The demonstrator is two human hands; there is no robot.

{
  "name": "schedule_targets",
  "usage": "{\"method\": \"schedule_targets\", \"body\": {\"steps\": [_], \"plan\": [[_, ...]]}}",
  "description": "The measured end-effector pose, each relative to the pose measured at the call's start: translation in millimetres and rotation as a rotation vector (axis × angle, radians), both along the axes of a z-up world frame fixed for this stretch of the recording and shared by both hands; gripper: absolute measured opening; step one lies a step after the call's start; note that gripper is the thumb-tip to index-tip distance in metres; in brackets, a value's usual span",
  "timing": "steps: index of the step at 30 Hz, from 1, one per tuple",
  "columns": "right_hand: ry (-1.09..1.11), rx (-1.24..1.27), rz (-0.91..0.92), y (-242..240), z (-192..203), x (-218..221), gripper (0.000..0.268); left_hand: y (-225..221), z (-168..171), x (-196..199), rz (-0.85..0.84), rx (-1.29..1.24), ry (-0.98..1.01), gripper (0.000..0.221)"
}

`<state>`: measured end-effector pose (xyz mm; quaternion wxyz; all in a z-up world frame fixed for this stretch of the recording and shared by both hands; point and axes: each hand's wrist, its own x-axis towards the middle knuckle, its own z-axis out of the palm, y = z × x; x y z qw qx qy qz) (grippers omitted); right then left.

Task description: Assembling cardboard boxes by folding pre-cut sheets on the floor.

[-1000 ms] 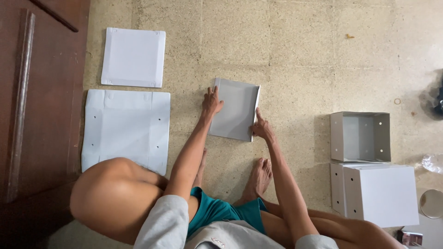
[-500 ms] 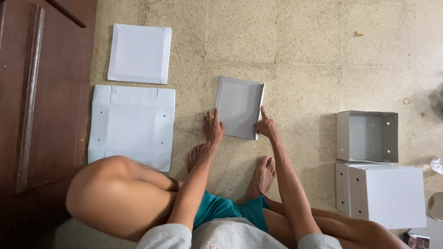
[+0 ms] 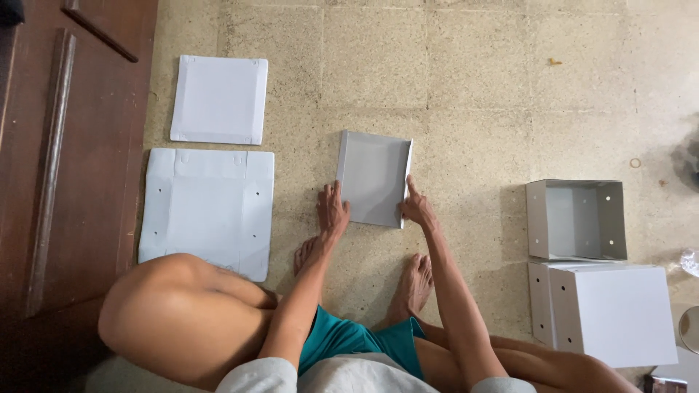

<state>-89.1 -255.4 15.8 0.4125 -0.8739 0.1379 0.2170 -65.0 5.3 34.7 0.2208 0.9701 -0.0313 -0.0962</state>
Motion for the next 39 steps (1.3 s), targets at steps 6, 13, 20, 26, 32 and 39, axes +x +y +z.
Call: {"method": "schedule_targets", "body": {"steps": [6,13,20,26,32,39], "plan": [[0.015,-0.018,0.014,-2,-3,5,0.091,-7,-18,53,-0.069,-0.007,0.01,0.064],[-0.041,-0.001,0.038,4,22,2,0.09,-18,-59,127,-0.133,0.031,0.083,0.075],[-0.079,0.028,0.028,1,15,0,0.089,-22,-65,157,-0.184,0.026,0.128,0.073],[-0.046,0.046,0.04,0,17,-1,0.091,-9,-39,98,-0.187,0.103,0.169,0.076],[-0.026,0.07,-0.004,0,11,0,0.092,9,-34,27,-0.185,0.19,0.027,0.072],[-0.049,0.045,-0.01,1,9,2,0.092,21,-9,-23,-0.131,0.151,-0.009,0.058]]}}
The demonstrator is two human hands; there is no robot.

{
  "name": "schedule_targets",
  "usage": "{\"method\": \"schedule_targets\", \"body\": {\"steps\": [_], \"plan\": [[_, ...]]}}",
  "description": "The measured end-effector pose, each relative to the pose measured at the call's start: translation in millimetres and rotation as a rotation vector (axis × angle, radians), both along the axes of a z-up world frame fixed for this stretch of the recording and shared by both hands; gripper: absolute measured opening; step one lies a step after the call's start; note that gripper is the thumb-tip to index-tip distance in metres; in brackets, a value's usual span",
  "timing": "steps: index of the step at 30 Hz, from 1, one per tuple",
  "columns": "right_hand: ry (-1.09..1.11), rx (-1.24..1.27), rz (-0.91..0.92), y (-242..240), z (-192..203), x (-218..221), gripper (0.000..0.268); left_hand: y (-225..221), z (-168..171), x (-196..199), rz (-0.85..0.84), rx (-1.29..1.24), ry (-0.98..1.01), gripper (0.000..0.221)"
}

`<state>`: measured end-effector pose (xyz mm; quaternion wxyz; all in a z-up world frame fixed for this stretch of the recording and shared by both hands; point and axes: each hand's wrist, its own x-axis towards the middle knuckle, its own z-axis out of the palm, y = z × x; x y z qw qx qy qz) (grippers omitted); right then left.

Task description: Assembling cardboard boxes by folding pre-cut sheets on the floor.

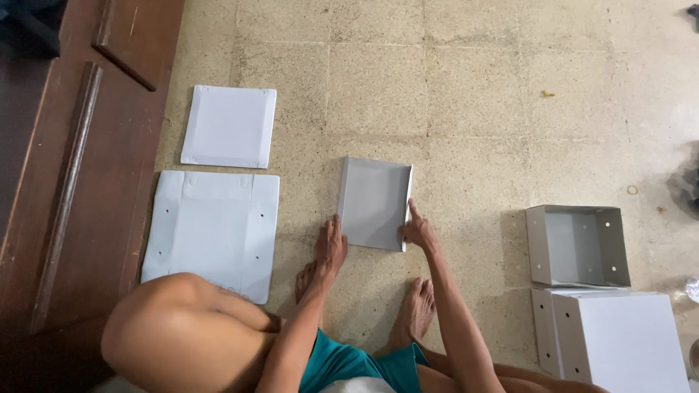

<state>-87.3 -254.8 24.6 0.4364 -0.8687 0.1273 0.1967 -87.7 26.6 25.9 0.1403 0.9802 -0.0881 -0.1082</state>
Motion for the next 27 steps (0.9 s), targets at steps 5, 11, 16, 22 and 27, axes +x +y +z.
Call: {"method": "schedule_targets", "body": {"steps": [5,11,16,22,27], "plan": [[0.027,-0.054,-0.036,7,-5,-4,0.089,1,-23,12,0.042,-0.023,0.009,0.052],[0.303,0.135,-0.261,49,-2,-5,0.104,7,23,87,0.176,-0.432,0.014,0.057],[0.512,0.403,-0.189,62,5,-3,0.058,-6,42,72,-0.011,-0.066,-0.252,0.063],[0.264,0.362,-0.329,-1,-62,5,0.039,-63,-13,19,-0.338,-0.091,-0.172,0.059],[0.103,0.376,-0.424,-7,-15,4,0.036,-88,4,5,-0.392,-0.158,0.004,0.04]]}}
